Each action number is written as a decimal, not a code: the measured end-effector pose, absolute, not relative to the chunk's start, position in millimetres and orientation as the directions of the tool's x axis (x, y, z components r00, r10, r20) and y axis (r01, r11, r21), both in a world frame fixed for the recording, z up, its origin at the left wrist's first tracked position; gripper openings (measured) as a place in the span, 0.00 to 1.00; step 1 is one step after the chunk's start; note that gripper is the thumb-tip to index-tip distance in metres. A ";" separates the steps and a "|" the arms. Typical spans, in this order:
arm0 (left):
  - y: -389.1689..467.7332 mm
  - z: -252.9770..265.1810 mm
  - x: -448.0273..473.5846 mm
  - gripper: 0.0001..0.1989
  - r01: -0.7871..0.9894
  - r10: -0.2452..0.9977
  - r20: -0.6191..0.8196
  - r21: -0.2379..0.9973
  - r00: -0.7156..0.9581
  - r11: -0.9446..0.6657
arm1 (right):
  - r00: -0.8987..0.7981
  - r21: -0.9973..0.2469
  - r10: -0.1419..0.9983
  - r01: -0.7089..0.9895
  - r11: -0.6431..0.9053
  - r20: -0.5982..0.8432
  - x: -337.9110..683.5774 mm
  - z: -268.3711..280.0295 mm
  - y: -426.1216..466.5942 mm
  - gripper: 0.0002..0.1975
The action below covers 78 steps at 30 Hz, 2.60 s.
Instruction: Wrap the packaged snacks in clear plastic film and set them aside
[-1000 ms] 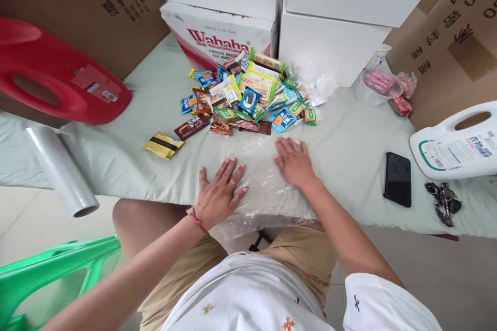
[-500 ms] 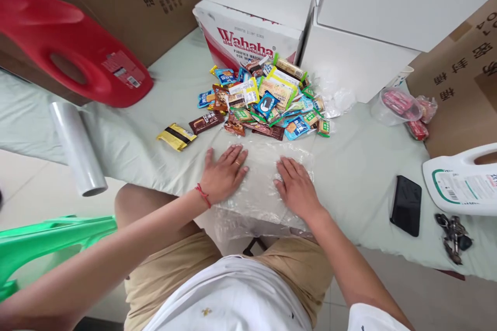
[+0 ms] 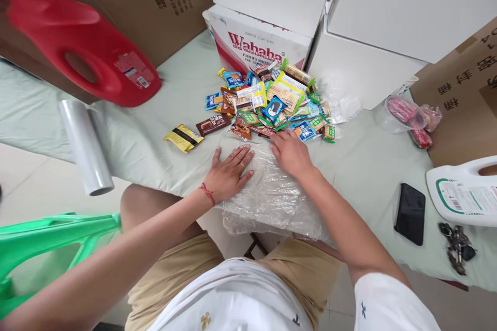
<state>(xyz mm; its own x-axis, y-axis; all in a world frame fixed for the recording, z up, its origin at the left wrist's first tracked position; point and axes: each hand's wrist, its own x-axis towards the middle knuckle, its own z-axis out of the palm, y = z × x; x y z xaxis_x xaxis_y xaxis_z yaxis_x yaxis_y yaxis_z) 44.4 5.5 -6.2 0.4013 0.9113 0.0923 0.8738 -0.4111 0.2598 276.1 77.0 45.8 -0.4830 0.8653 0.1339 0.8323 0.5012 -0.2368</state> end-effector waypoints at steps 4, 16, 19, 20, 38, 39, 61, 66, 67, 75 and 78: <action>4.7 -6.6 43.9 0.29 0.874 0.915 0.111 0.268 0.389 -0.405 | -0.423 -0.131 0.899 0.891 0.435 0.112 241.3 34.5 125.1 0.19; 4.7 -10.4 41.0 0.29 0.853 0.911 0.136 0.320 0.390 -0.413 | -0.480 -0.032 0.876 0.877 0.479 -0.052 308.9 38.0 140.6 0.27; 4.7 -10.3 41.6 0.29 0.854 0.911 0.134 0.316 0.391 -0.413 | -0.424 0.021 0.904 0.905 0.425 -0.054 294.4 36.8 139.1 0.27; 4.6 -10.3 41.9 0.29 0.856 0.911 0.133 0.312 0.390 -0.412 | -0.401 0.026 0.914 0.915 0.403 -0.058 289.8 36.1 139.3 0.28; 4.1 -12.7 42.8 0.29 0.882 0.917 0.118 0.251 0.382 -0.399 | -0.375 0.119 0.924 0.917 0.381 -0.068 277.7 44.1 114.5 0.28; 4.2 -12.5 42.9 0.29 0.882 0.917 0.118 0.251 0.382 -0.399 | -0.376 0.119 0.924 0.917 0.382 -0.070 276.1 43.4 114.9 0.28; 5.4 -11.0 42.6 0.29 0.876 0.914 0.117 0.262 0.389 -0.406 | -0.511 -0.349 0.855 0.820 0.454 -0.088 320.2 78.3 4.4 0.25; 5.3 -10.8 43.4 0.30 0.885 0.917 0.105 0.241 0.385 -0.399 | -0.454 -0.275 0.876 0.874 0.401 -0.164 287.2 44.6 -15.1 0.29; 5.1 -10.4 43.6 0.30 0.885 0.917 0.102 0.240 0.385 -0.398 | -0.459 -0.295 0.876 0.866 0.404 -0.149 287.1 40.8 -15.6 0.29; 4.5 -7.6 45.0 0.29 0.891 0.923 0.100 0.241 0.373 -0.386 | -0.429 -0.466 0.903 0.801 0.375 -0.011 311.2 40.9 -10.1 0.14; 4.5 -8.2 45.0 0.30 0.891 0.922 0.099 0.238 0.374 -0.387 | -0.351 -0.509 0.936 0.802 0.312 0.021 313.6 44.1 -10.2 0.14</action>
